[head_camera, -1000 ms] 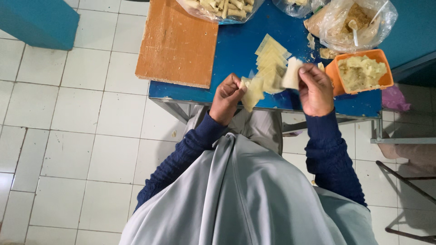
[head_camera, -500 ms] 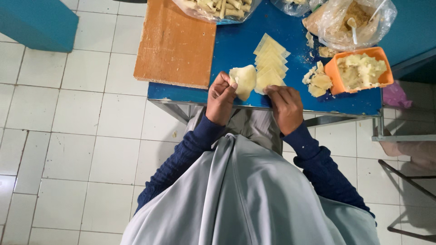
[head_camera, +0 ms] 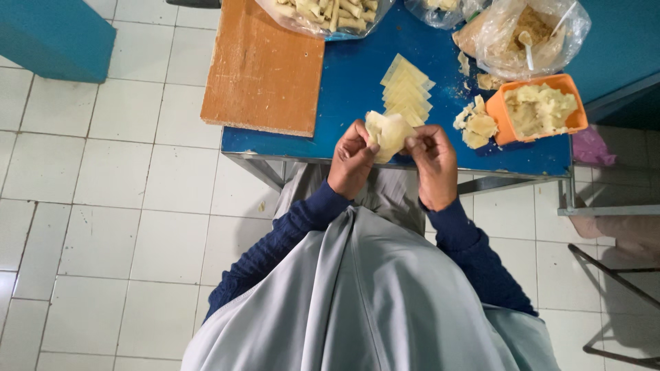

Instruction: The person sits at a blue table and folds thin pieces of dough by hand into small triangular pastries, pressing each fold closed and placing the finished piece in a zigzag stack on the table. They occasionally use a spoon to scoop dough from an orange container and reach into plastic bags of dough pieces for more material.

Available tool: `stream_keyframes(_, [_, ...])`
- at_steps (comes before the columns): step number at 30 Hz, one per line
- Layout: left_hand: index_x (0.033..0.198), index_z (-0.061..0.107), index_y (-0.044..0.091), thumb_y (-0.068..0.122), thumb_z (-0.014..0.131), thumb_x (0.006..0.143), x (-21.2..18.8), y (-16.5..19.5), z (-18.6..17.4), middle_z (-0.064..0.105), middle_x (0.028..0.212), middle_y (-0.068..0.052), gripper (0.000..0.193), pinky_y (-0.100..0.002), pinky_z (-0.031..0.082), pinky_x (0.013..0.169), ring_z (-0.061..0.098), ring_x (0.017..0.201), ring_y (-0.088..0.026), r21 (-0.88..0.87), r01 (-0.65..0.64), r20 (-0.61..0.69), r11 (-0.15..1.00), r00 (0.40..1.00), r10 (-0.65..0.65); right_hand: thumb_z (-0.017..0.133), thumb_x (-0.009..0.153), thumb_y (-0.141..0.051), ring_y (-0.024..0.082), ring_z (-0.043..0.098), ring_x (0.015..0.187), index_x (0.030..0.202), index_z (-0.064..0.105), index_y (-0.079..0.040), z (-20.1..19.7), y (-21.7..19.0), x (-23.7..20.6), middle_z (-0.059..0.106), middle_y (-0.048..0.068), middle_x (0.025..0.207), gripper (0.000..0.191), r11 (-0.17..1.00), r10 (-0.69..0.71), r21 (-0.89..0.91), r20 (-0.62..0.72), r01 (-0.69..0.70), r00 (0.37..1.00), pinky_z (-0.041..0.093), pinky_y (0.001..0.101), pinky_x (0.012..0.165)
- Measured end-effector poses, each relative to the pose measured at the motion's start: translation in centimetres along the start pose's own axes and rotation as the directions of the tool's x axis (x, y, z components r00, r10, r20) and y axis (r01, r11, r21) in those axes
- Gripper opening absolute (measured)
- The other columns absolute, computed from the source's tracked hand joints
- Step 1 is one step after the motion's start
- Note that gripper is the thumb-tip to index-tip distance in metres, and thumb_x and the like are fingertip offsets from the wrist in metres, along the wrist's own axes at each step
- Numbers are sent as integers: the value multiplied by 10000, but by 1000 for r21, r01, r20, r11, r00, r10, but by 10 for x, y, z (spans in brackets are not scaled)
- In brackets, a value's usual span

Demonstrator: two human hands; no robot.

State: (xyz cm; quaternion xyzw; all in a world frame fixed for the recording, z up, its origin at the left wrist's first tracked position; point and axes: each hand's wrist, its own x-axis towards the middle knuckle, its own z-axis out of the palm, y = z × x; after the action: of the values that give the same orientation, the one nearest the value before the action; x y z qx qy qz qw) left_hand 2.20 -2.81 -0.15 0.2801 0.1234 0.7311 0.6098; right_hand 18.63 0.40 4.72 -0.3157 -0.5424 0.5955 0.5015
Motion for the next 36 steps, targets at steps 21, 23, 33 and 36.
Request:
stream_keyframes(21, [1026,519,57,-45,607,1002,-3,38,0,537,1425,-148,137,-345,487,1054,580,1199,-169,357,-165,-96,919,973,212,650,1065,-45,85,600,830,1106,681,-34,-18,-43,7,680,18,996,53,757,-205,-587,201,285,958,478,256,723])
stream_keyframes(23, [1015,519,56,-27,618,999,-3,45,0,513,1436,-135,130,-321,474,1026,566,1139,-140,438,-162,-108,884,967,231,659,1032,-33,123,668,834,1074,699,-39,-4,-46,7,716,45,1016,58,697,-206,-620,307,360,929,519,273,722])
stream_keyframes(33, [1004,552,1,-5,701,980,-2,44,6,331,1273,-42,151,-249,508,792,475,1042,-98,704,-186,-122,685,919,374,721,982,-18,284,663,792,1080,735,-90,10,-29,18,661,117,949,123,310,-380,-870,257,383,889,499,376,660])
stream_keyframes(36, [981,519,21,-13,685,986,-2,42,6,341,1249,-44,169,-246,506,766,480,994,-92,688,-170,-113,706,936,335,727,981,-31,275,663,806,1167,690,-72,6,-21,20,657,118,962,195,284,-408,-879,250,382,878,504,382,680])
